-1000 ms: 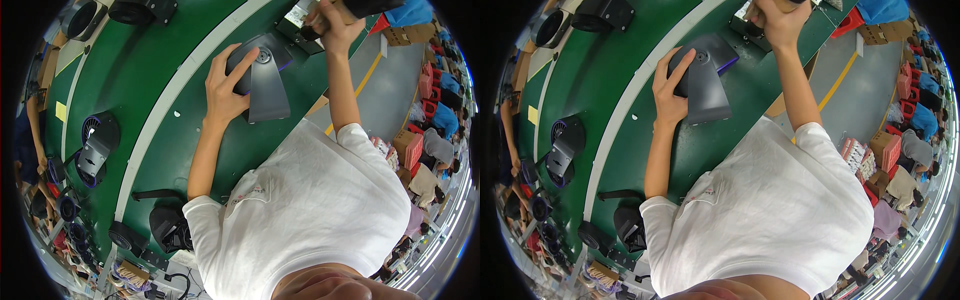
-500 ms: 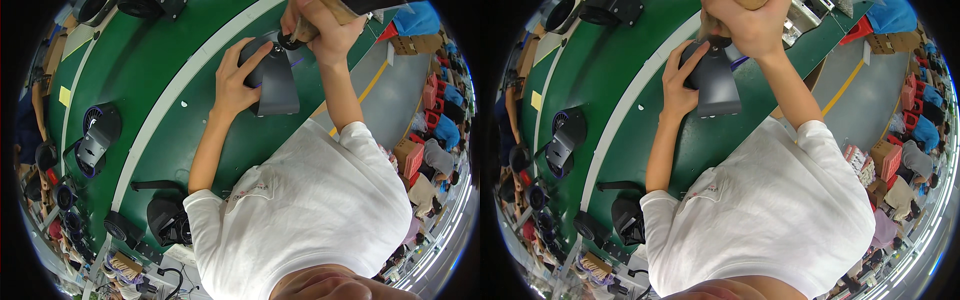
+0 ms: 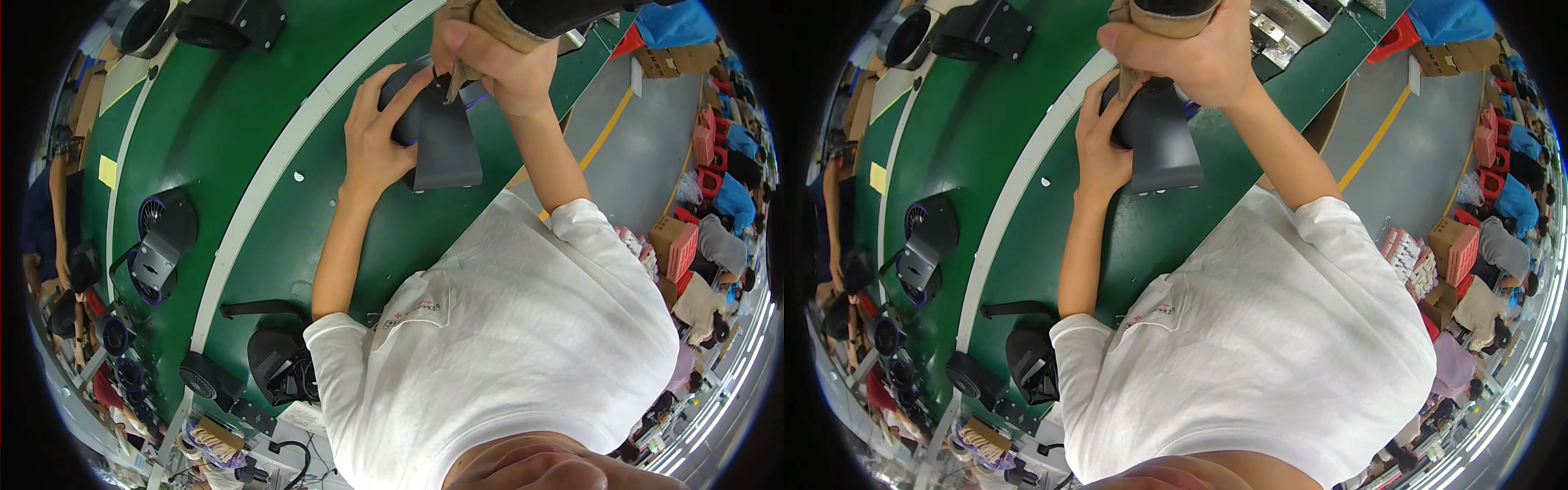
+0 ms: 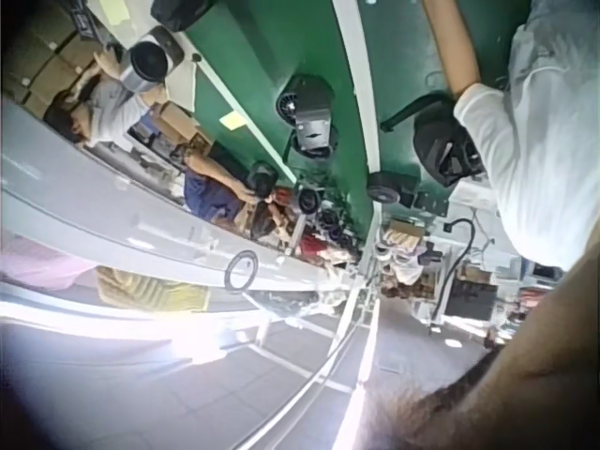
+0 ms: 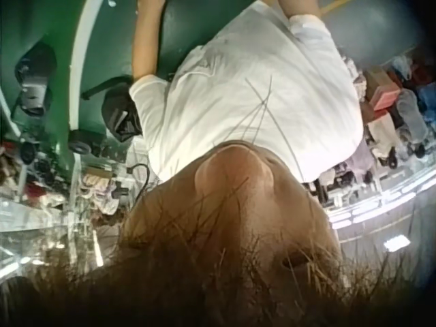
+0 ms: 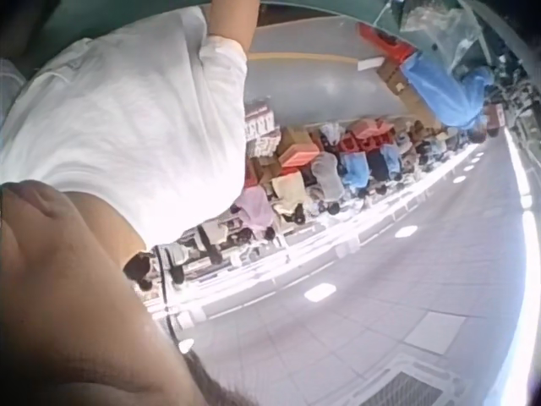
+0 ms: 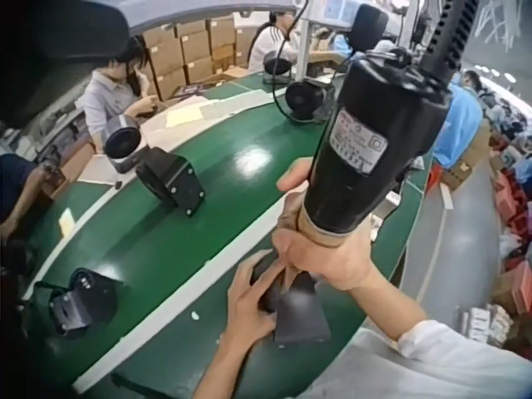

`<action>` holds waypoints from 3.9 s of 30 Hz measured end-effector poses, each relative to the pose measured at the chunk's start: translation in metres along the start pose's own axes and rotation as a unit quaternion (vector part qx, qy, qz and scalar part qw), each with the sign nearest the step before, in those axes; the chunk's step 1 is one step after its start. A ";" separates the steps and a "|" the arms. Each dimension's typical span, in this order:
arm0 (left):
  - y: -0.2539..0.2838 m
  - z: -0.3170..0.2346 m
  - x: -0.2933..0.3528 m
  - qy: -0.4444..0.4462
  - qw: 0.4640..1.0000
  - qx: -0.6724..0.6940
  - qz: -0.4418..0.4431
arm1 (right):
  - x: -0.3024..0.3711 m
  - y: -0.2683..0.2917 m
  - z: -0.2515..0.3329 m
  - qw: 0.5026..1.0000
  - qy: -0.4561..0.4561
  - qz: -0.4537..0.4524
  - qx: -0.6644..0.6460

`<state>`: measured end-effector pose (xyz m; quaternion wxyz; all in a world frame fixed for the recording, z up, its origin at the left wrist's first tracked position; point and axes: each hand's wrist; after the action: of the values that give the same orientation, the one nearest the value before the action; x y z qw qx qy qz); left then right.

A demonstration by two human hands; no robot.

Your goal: Assemble electronic housing components using an electric screwdriver on a production line.

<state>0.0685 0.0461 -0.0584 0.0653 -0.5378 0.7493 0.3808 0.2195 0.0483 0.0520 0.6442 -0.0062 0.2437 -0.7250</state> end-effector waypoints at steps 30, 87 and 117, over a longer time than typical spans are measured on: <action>0.044 0.000 0.059 0.440 0.705 0.415 0.370 | -0.002 0.140 -0.048 0.937 0.201 -0.213 0.189; 0.068 -0.003 -0.044 0.090 0.923 -0.255 0.272 | -0.002 0.059 -0.064 0.993 0.094 -0.030 -0.060; 0.245 0.259 -0.040 -0.008 0.893 -0.442 -0.080 | 0.002 0.122 -0.037 0.949 0.142 -0.281 -0.013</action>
<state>-0.2058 0.2747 -0.0972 -0.1432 -0.5658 0.4575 0.6708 0.3210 0.0531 -0.0253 0.3732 0.0199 0.3304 -0.8667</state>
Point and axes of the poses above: each hand's wrist, its own x-axis away from the middle knuckle, its own y-axis out of the back of the hand, z = x × y, and after that the axes turned 4 degrees about -x, right-handed
